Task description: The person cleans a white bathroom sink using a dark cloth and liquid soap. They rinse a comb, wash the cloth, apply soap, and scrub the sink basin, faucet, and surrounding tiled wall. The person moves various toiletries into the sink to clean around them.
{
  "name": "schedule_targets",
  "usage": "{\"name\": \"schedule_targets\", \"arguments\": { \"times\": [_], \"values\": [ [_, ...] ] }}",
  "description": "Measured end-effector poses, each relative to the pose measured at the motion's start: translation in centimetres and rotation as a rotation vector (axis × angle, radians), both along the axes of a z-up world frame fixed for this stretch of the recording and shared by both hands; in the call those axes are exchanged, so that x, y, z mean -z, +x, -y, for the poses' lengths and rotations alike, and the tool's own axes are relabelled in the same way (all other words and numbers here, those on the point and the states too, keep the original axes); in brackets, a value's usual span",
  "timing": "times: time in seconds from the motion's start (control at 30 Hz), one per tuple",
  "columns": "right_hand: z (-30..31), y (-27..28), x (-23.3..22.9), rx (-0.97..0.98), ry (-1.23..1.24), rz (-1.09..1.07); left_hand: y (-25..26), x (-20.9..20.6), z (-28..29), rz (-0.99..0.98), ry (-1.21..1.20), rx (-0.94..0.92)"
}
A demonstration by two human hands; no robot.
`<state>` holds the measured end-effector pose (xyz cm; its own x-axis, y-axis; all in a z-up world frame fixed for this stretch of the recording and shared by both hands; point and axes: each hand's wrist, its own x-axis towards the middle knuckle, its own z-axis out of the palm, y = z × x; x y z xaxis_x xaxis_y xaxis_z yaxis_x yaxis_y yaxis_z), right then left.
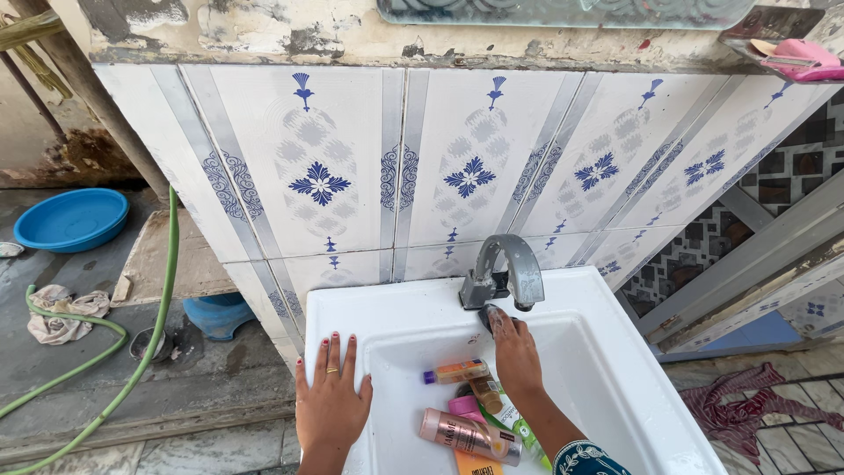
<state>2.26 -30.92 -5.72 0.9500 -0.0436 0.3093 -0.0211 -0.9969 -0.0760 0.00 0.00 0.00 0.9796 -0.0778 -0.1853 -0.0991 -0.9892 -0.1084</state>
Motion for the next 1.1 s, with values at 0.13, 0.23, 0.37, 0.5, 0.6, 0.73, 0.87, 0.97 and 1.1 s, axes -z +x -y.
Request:
{"name": "schedule_targets", "arguments": {
  "times": [0.13,0.23,0.37,0.5,0.6,0.73,0.87,0.97,1.1],
  "values": [
    [-2.0,-0.4,1.8,0.171,-0.107,-0.081,-0.3,0.4,0.8,-0.007,0.021,-0.033],
    [-6.0,-0.2,2.7,0.084,-0.217,-0.09,0.8,0.7,2.1,0.027,0.058,-0.017],
    [-9.5,0.4,2.5,-0.105,0.073,0.056,2.0,2.0,5.1,0.102,-0.013,0.044],
    [-5.6,-0.1,1.5,-0.181,0.092,0.149,2.7,3.2,5.4,0.144,-0.05,0.047],
    [0.2,-0.7,0.9,0.037,0.07,0.079,3.2,3.6,5.0,0.155,-0.033,0.063],
    [4.4,0.8,0.9,0.235,0.064,-0.002,4.5,4.3,6.9,0.126,-0.073,0.113],
    [4.1,2.1,0.9,0.011,0.116,-0.097,7.2,4.4,11.1,0.154,-0.206,0.275],
    [4.2,2.8,0.7,-0.176,0.229,-0.096,8.9,4.3,15.4,0.134,-0.271,0.332],
    [5.8,5.0,0.0,-0.292,0.159,-0.162,9.7,3.8,17.3,0.053,-0.282,0.321]
  ]
}}
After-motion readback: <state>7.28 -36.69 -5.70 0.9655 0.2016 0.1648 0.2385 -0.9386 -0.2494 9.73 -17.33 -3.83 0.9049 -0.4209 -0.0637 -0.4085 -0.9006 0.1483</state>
